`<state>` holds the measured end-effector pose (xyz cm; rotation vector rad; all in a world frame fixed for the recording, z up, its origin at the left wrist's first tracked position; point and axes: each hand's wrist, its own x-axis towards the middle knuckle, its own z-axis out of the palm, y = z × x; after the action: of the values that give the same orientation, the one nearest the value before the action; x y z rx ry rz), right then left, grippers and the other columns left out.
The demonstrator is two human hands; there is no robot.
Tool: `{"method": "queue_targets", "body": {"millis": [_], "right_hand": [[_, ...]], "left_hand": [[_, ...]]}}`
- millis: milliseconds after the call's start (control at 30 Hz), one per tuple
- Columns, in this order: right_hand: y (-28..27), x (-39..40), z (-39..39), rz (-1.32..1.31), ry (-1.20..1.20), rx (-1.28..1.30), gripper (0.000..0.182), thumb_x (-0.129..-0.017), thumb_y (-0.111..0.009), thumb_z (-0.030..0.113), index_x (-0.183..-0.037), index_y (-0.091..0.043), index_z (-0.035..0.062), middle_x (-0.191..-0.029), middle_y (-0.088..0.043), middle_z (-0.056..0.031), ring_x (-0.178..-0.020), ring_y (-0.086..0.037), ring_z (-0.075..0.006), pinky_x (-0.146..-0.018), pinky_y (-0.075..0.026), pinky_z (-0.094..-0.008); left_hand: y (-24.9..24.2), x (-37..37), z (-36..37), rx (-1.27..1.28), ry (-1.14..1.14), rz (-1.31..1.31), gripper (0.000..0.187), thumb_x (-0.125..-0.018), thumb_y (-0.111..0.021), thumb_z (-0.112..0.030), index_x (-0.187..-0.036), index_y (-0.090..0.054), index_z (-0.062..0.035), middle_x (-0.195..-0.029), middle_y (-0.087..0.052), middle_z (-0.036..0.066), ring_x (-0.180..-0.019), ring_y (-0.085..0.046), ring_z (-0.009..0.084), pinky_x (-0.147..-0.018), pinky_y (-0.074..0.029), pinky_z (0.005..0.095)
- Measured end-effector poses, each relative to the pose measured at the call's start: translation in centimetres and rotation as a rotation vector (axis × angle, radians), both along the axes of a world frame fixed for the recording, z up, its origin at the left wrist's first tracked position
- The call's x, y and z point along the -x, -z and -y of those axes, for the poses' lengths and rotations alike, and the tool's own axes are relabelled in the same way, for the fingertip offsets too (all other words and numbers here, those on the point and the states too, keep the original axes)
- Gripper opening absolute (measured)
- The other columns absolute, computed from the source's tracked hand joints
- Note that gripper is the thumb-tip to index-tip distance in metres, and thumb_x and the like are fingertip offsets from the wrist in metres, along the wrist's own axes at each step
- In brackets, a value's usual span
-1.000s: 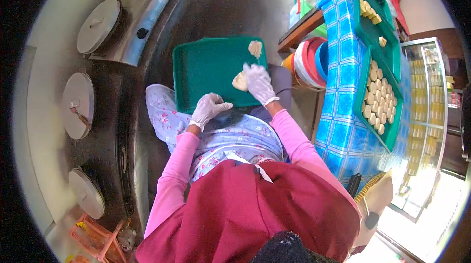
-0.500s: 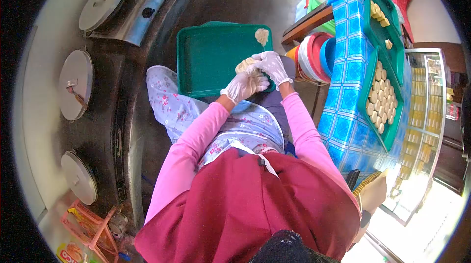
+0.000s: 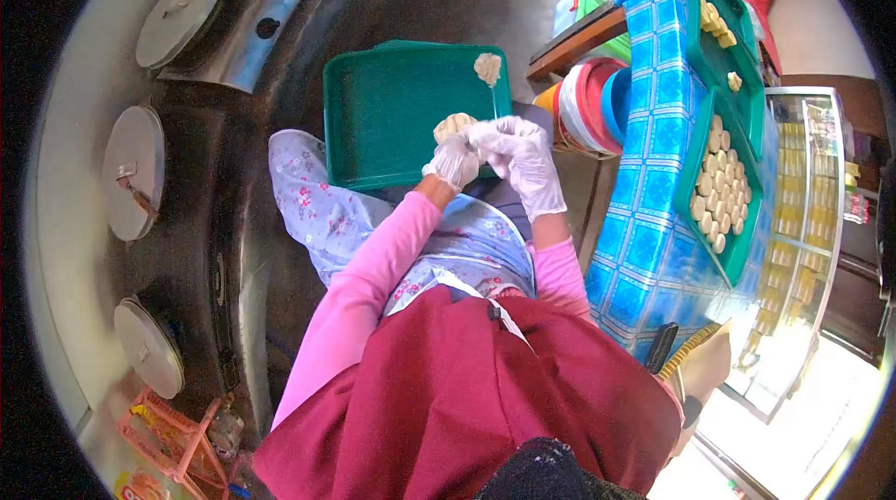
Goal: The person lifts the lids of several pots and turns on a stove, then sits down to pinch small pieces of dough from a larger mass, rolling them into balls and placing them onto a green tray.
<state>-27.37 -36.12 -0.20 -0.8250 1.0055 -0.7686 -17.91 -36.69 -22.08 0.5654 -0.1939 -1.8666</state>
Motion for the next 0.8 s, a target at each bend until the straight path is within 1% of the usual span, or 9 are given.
{"method": "queue_targets", "body": {"millis": [67,133,167,267,300,333,500,633,800], "right_hand": [[0.7,-0.6,1.0,-0.277,0.104,0.289,0.023,-0.081,-0.072,0.011,-0.102,-0.071,-0.0001,-0.086,-0.070,-0.0041,-0.067,-0.061,-0.0079,-0.058,-0.045,-0.0217],[5.3,0.0,2.1,-0.478,-0.048,0.654,0.025,-0.083,-0.068,0.011,-0.107,-0.071,0.0030,-0.094,-0.071,-0.0068,-0.081,-0.064,-0.0154,-0.070,-0.048,-0.0259],[5.9,0.1,2.5,-0.624,-0.262,0.961,0.020,-0.086,-0.062,0.013,-0.103,-0.072,0.0065,-0.096,-0.071,-0.0099,-0.090,-0.065,-0.0220,-0.078,-0.048,-0.0309],[8.2,-1.1,5.4,-0.603,-0.230,1.327,0.014,-0.085,-0.060,0.014,-0.090,-0.069,0.0052,-0.084,-0.068,-0.0108,-0.082,-0.064,-0.0283,-0.070,-0.049,-0.0380],[13.4,0.2,7.3,-1.355,-0.139,1.383,0.008,-0.082,-0.059,0.013,-0.083,-0.064,0.0071,-0.077,-0.063,-0.0107,-0.075,-0.062,-0.0301,-0.067,-0.048,-0.0409],[9.6,-0.7,8.3,-0.964,-0.035,1.241,0.006,-0.081,-0.056,0.010,-0.083,-0.060,0.0080,-0.076,-0.061,-0.0120,-0.069,-0.060,-0.0302,-0.063,-0.048,-0.0422],[13.3,-2.8,14.7,-1.635,-0.250,1.490,0.007,-0.075,-0.057,0.008,-0.071,-0.062,0.0079,-0.070,-0.062,-0.0128,-0.068,-0.063,-0.0282,-0.054,-0.048,-0.0424],[13.1,-2.8,16.1,-1.638,-0.622,1.760,0.006,-0.066,-0.060,0.012,-0.065,-0.065,0.0078,-0.069,-0.062,-0.0136,-0.065,-0.064,-0.0286,-0.053,-0.049,-0.0409],[14.4,-2.4,16.7,-1.526,-0.636,1.772,0.006,-0.067,-0.060,0.011,-0.066,-0.065,0.0077,-0.067,-0.061,-0.0128,-0.064,-0.063,-0.0274,-0.051,-0.047,-0.0404]], "left_hand": [[-4.1,-0.8,-0.5,0.020,-0.003,-0.172,0.015,-0.093,-0.050,-0.008,-0.101,-0.060,-0.0028,-0.099,-0.066,0.009,-0.091,-0.065,0.0226,-0.083,-0.055,0.0327],[-9.7,-2.9,-1.4,-0.163,-0.061,-0.592,0.015,-0.094,-0.048,-0.005,-0.102,-0.059,0.0010,-0.100,-0.065,0.010,-0.092,-0.064,0.0208,-0.084,-0.056,0.0319],[-8.1,-3.7,-0.7,-0.074,-0.086,-0.528,0.019,-0.095,-0.044,0.002,-0.109,-0.056,0.0071,-0.104,-0.064,0.013,-0.096,-0.064,0.0206,-0.085,-0.057,0.0314],[-7.7,-5.8,-0.8,-0.437,-0.282,-0.296,0.015,-0.095,-0.049,0.002,-0.107,-0.056,0.0052,-0.100,-0.063,0.014,-0.090,-0.065,0.0255,-0.083,-0.059,0.0349],[-9.9,-6.2,-0.9,-0.464,-0.376,-0.258,0.018,-0.093,-0.051,0.005,-0.110,-0.056,0.0073,-0.101,-0.063,0.015,-0.092,-0.064,0.0253,-0.085,-0.058,0.0337],[-10.1,-6.6,-1.2,-0.423,-0.384,-0.205,0.020,-0.093,-0.050,0.005,-0.112,-0.055,0.0082,-0.104,-0.062,0.015,-0.094,-0.064,0.0257,-0.088,-0.057,0.0342],[-10.3,-9.4,-1.5,-0.193,-0.387,0.005,0.021,-0.093,-0.054,0.001,-0.113,-0.055,0.0088,-0.106,-0.063,0.016,-0.099,-0.063,0.0281,-0.095,-0.053,0.0370],[-12.3,-10.9,-1.2,-0.097,-0.423,-0.055,0.022,-0.091,-0.057,0.002,-0.112,-0.056,0.0075,-0.106,-0.063,0.016,-0.102,-0.063,0.0274,-0.098,-0.051,0.0379],[-13.3,-11.0,-1.0,-0.083,-0.465,0.090,0.029,-0.088,-0.060,0.005,-0.116,-0.054,0.0079,-0.109,-0.062,0.016,-0.099,-0.063,0.0264,-0.099,-0.051,0.0382]]}}
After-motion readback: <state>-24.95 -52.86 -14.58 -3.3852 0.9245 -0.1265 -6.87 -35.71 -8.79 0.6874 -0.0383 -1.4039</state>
